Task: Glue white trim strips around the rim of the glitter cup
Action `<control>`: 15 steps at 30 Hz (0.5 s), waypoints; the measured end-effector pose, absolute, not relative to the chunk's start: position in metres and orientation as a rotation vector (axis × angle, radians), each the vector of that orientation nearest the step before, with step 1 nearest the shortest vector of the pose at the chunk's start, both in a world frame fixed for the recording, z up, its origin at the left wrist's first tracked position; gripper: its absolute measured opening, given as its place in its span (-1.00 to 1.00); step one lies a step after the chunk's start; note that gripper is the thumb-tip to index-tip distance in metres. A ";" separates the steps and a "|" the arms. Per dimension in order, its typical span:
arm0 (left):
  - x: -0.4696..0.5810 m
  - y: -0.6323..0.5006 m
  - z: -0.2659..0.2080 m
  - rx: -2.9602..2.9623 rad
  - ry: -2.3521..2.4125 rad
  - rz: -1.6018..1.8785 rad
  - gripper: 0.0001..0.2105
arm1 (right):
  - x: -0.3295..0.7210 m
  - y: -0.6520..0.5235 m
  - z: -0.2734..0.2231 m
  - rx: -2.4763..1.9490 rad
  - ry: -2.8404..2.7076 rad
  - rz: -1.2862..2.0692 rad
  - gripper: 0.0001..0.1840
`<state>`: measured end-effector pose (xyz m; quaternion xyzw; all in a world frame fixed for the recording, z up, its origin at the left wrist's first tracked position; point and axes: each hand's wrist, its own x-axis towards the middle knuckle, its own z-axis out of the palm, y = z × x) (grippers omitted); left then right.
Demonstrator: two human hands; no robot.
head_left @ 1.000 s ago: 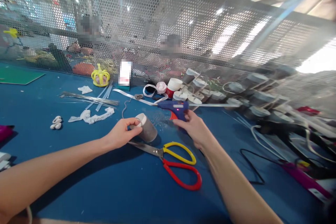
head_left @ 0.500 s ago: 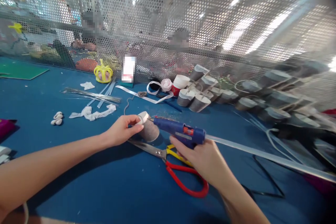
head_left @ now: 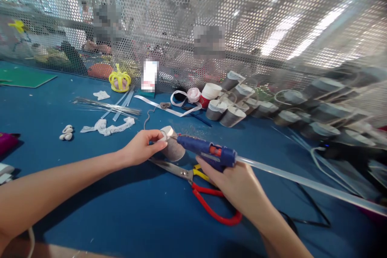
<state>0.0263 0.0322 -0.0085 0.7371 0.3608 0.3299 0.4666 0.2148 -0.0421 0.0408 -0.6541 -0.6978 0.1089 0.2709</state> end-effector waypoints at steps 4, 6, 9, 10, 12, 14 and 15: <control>0.026 0.032 -0.009 1.820 0.877 0.811 -0.86 | 0.212 -0.043 0.045 -1.736 -1.922 0.296 -0.82; 0.026 0.032 -0.009 1.817 0.875 0.807 -0.85 | 0.213 -0.043 0.045 -1.731 -1.925 0.259 -0.83; 0.026 0.032 -0.008 1.819 0.875 0.804 -0.85 | 0.213 -0.043 0.045 -1.748 -1.911 0.234 -0.82; 0.026 0.032 -0.008 1.824 0.873 0.804 -0.85 | 0.213 -0.043 0.045 -1.752 -1.911 0.238 -0.82; 0.026 0.032 -0.008 1.831 0.863 0.805 -0.85 | 0.213 -0.044 0.044 -1.757 -1.919 0.251 -0.82; 0.025 0.032 -0.008 1.832 0.858 0.801 -0.85 | 0.213 -0.044 0.043 -1.783 -1.919 0.256 -0.82; 0.025 0.033 -0.009 1.833 0.859 0.798 -0.85 | 0.214 -0.043 0.043 -1.806 -1.911 0.252 -0.82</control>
